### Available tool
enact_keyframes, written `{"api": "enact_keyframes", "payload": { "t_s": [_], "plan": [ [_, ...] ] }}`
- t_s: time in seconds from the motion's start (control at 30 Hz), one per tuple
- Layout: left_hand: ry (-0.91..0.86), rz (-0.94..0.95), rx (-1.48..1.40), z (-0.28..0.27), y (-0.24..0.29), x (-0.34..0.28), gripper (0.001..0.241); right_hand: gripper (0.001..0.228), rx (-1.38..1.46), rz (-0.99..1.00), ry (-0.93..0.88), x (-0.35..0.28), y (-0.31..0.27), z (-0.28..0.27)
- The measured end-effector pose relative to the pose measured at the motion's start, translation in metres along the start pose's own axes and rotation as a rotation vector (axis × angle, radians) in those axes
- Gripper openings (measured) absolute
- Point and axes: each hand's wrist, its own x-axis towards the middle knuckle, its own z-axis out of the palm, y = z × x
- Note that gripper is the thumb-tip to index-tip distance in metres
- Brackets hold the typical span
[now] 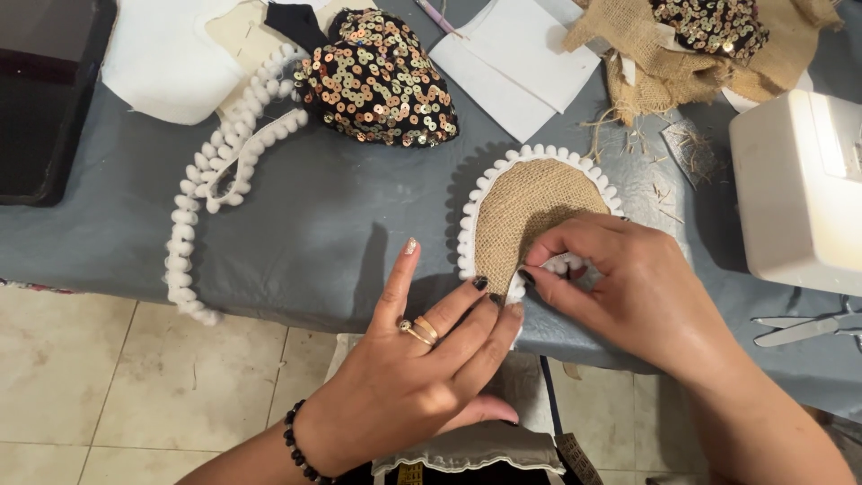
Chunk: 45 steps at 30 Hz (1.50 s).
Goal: The person applies adhesive from a bottle to the edge of a crescent-shaped burlap piece and attaches a white pom-pom trim by hand, then trims the excess with scissors.
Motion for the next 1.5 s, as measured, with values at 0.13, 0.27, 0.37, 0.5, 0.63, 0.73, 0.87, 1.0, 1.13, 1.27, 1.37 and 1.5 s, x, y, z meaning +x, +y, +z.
{"api": "enact_keyframes", "payload": {
  "t_s": [0.13, 0.27, 0.37, 0.5, 0.63, 0.73, 0.87, 1.0, 1.13, 1.27, 1.37, 1.5],
  "plan": [
    [-0.008, -0.004, -0.016, -0.001, 0.0, 0.004, 0.081, 0.005, -0.013, -0.035, 0.013, 0.002, -0.001, 0.002],
    [-0.004, -0.009, -0.012, -0.002, 0.001, 0.006, 0.08, 0.007, -0.046, -0.016, 0.031, -0.001, 0.001, 0.003],
    [-0.008, -0.008, -0.012, -0.002, 0.001, 0.005, 0.08, 0.006, -0.033, -0.05, 0.041, -0.002, 0.002, 0.003],
    [-0.019, -0.003, -0.019, -0.001, 0.0, 0.003, 0.071, 0.014, -0.155, -0.12, 0.1, -0.006, 0.01, 0.006],
    [-0.036, 0.0, -0.02, 0.003, -0.002, -0.002, 0.063, 0.02, -0.293, -0.354, 0.323, -0.024, 0.017, 0.014],
    [-0.042, 0.015, -0.009, 0.002, -0.004, -0.004, 0.06, 0.02, -0.128, -0.341, 0.288, -0.044, 0.011, 0.027],
    [-0.025, 0.051, -0.006, 0.003, -0.007, -0.008, 0.058, 0.018, -0.096, -0.283, 0.266, -0.053, 0.019, 0.04],
    [-0.027, 0.073, -0.011, 0.003, -0.009, -0.01, 0.054, 0.015, -0.1, -0.317, 0.252, -0.053, 0.021, 0.045],
    [-0.013, 0.07, -0.009, 0.005, -0.01, -0.012, 0.043, 0.016, -0.135, -0.359, 0.269, -0.048, 0.015, 0.043],
    [0.013, 0.062, 0.018, 0.009, -0.009, -0.013, 0.039, 0.01, -0.211, -0.418, 0.249, -0.049, 0.02, 0.045],
    [0.028, 0.059, 0.013, 0.009, -0.009, -0.012, 0.041, 0.012, -0.248, -0.41, 0.211, -0.05, 0.021, 0.047],
    [0.018, 0.053, 0.02, 0.008, -0.009, -0.012, 0.042, 0.01, -0.255, -0.442, 0.207, -0.049, 0.022, 0.047]
  ]
}}
